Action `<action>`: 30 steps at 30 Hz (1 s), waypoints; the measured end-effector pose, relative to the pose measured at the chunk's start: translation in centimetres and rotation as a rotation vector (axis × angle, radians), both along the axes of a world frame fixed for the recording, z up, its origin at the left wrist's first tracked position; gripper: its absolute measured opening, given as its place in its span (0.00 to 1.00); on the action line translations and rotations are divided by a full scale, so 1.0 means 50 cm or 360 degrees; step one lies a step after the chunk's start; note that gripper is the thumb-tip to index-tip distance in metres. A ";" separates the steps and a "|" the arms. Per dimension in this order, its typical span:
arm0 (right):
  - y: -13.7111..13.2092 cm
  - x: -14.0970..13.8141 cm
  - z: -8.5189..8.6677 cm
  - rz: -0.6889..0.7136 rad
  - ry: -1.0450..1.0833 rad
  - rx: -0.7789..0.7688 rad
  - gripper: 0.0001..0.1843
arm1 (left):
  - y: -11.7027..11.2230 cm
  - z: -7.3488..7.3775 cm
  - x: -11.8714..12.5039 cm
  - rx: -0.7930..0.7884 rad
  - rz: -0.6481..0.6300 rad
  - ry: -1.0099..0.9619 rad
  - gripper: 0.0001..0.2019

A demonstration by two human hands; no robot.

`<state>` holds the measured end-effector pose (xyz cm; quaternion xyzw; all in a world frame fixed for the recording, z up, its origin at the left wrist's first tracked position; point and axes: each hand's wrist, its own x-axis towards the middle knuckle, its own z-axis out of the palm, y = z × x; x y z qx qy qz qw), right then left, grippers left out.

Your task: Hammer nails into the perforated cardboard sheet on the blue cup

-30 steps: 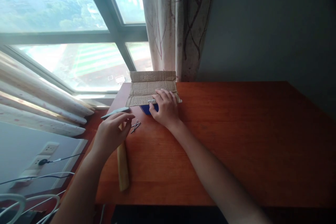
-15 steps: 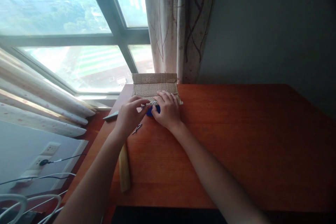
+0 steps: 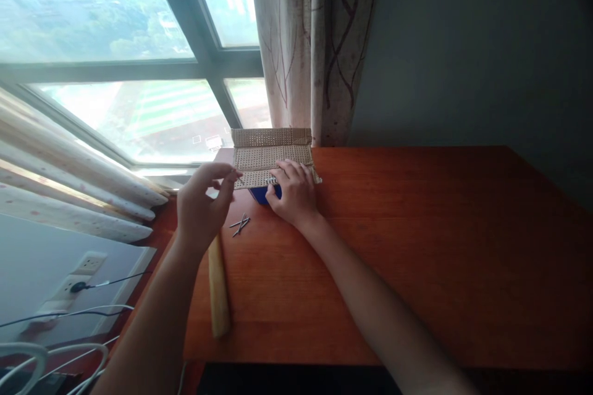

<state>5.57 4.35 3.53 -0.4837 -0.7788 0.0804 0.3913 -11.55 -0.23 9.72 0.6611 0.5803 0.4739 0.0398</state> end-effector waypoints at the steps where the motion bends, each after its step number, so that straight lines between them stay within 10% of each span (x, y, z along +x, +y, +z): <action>1: 0.000 0.000 0.001 0.0000 -0.0002 0.0000 0.19 | -0.013 -0.008 -0.012 -0.0032 0.0047 0.0097 0.07; 14: 0.000 0.000 0.000 0.0009 -0.0010 0.0012 0.20 | -0.058 -0.121 -0.092 -0.0499 -0.0206 0.0929 0.10; 30: -0.001 0.001 0.003 0.0004 -0.0001 -0.0008 0.19 | -0.040 -0.039 -0.028 -0.0084 -0.0045 0.0557 0.08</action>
